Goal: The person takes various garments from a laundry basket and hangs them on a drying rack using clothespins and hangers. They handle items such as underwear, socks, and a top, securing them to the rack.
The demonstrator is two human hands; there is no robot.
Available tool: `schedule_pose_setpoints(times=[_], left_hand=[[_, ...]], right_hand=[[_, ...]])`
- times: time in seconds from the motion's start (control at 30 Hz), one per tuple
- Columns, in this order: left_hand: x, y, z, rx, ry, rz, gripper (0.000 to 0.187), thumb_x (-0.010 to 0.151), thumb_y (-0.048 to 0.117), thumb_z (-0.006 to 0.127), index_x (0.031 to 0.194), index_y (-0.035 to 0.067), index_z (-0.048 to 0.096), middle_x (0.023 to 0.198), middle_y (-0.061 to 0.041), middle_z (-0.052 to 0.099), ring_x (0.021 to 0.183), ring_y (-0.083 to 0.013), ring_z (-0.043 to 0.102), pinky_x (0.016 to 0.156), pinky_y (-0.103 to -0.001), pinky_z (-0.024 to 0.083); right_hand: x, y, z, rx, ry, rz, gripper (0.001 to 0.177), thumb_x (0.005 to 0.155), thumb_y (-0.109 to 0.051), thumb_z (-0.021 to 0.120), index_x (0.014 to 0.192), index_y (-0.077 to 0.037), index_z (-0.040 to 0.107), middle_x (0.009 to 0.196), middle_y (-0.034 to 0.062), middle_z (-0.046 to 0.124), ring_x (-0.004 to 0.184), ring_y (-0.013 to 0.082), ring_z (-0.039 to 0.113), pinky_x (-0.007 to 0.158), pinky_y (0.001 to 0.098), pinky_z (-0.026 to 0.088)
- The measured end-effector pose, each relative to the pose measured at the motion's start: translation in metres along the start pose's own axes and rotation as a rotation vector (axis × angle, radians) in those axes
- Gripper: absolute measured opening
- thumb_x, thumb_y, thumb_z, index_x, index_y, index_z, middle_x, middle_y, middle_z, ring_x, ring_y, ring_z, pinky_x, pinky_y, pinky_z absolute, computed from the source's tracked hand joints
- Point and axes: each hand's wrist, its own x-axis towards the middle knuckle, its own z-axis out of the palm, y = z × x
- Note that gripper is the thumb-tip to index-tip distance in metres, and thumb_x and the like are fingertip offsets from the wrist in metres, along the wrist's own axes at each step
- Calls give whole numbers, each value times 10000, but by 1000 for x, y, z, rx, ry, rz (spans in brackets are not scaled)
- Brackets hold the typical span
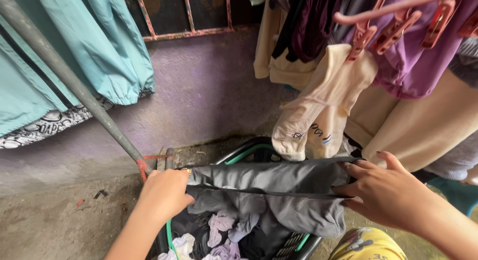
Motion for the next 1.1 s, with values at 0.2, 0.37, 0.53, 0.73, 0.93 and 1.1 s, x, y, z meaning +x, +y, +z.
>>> schedule_pose_setpoints(times=[0.2, 0.37, 0.53, 0.73, 0.93, 1.1], left_hand=[[29, -32, 55, -451, 482, 107, 714, 623, 127, 868, 1277, -35, 630, 1018, -263, 730, 934, -371, 715, 805, -422, 584], [45, -54, 25, -1479, 107, -228, 764, 836, 279, 784, 1428, -2, 391, 1049, -205, 793, 823, -345, 793, 710, -451, 635], [9, -51, -20, -527, 258, -421, 702, 851, 627, 729, 1308, 97, 677, 877, -201, 781, 819, -287, 744, 745, -395, 584], [-21, -57, -35, -364, 467, -89, 534, 710, 638, 795, 947, 161, 840, 898, -79, 765, 844, -278, 727, 733, -407, 552], [-15, -63, -36, -989, 496, 192, 199, 801, 168, 800, 952, 39, 795, 887, -96, 829, 810, -160, 784, 756, -307, 590], [-29, -22, -76, -1363, 664, 462, 347, 789, -49, 777, 1123, -10, 690, 963, -95, 778, 841, -125, 712, 744, -258, 557]], right_hand=[[35, 35, 38, 58, 508, -222, 295, 903, -605, 613, 960, -409, 826, 1446, -61, 594, 1375, 99, 484, 1232, 676, 124], [51, 41, 40, 77, 836, -470, 237, 861, -427, 666, 986, -282, 806, 1154, -73, 728, 1367, 207, 502, 1172, 725, 166], [41, 43, 26, 106, 1046, -446, 207, 840, -378, 684, 947, -230, 781, 1103, -46, 773, 1311, 241, 553, 1171, 655, 257], [17, 37, 5, 448, 793, -88, 250, 823, -346, 782, 977, -149, 788, 902, 49, 757, 776, 243, 720, 754, 398, 585], [5, 53, 29, 671, 835, -44, 249, 803, -306, 803, 963, -115, 801, 713, 85, 735, 592, 243, 697, 611, 399, 571], [-2, 113, 112, 835, 1025, 18, 260, 832, -209, 747, 1066, -107, 800, 838, 25, 747, 713, 128, 714, 682, 288, 549]])
